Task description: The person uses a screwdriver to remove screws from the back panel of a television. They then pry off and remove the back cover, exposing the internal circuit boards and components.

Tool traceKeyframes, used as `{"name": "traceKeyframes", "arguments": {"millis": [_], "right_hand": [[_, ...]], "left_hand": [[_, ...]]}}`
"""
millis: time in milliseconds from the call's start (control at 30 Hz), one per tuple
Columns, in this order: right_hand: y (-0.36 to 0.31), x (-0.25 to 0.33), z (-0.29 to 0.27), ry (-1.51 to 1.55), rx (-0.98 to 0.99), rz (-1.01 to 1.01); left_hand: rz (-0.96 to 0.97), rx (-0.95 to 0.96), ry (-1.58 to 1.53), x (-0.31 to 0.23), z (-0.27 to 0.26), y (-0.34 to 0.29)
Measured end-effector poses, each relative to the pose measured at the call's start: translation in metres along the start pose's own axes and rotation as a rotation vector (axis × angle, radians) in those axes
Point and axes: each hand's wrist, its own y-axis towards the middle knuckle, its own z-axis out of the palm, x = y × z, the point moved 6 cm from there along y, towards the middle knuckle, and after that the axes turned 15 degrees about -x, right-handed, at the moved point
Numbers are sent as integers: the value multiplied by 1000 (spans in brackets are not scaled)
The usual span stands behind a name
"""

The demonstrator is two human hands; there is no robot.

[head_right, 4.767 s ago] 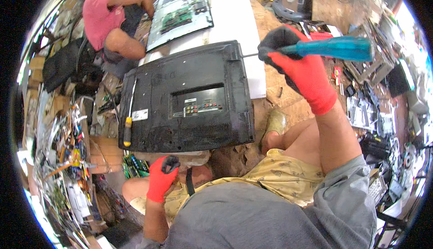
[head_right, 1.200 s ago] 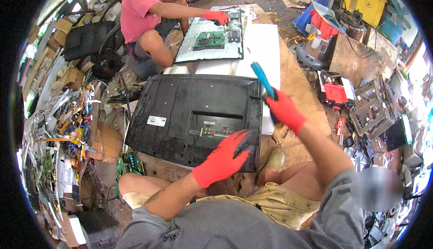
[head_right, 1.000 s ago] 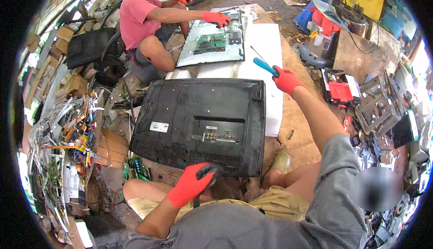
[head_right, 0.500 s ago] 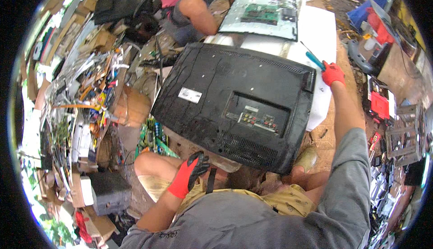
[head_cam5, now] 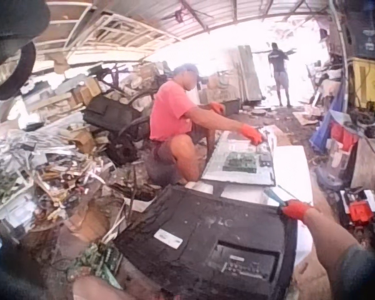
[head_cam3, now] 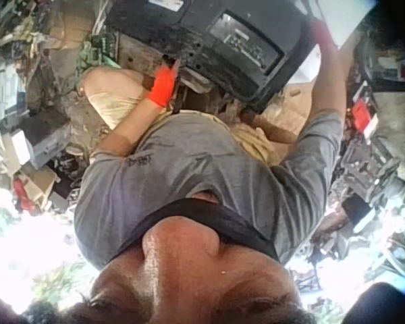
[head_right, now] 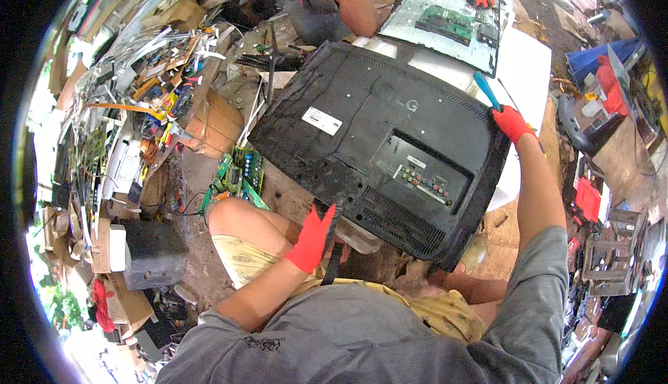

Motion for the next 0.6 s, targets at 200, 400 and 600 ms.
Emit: {"name": "traceKeyframes", "arguments": {"millis": [200, 400, 600], "right_hand": [[-12, 25, 2, -27, 20, 24], [-38, 34, -13, -15, -9, 68], [-62, 53, -22, -49, 36, 17]], "left_hand": [[-1, -176, 360, 7, 10, 0], [294, -449, 238, -5, 13, 14], [320, -453, 93, 32, -8, 62]]}}
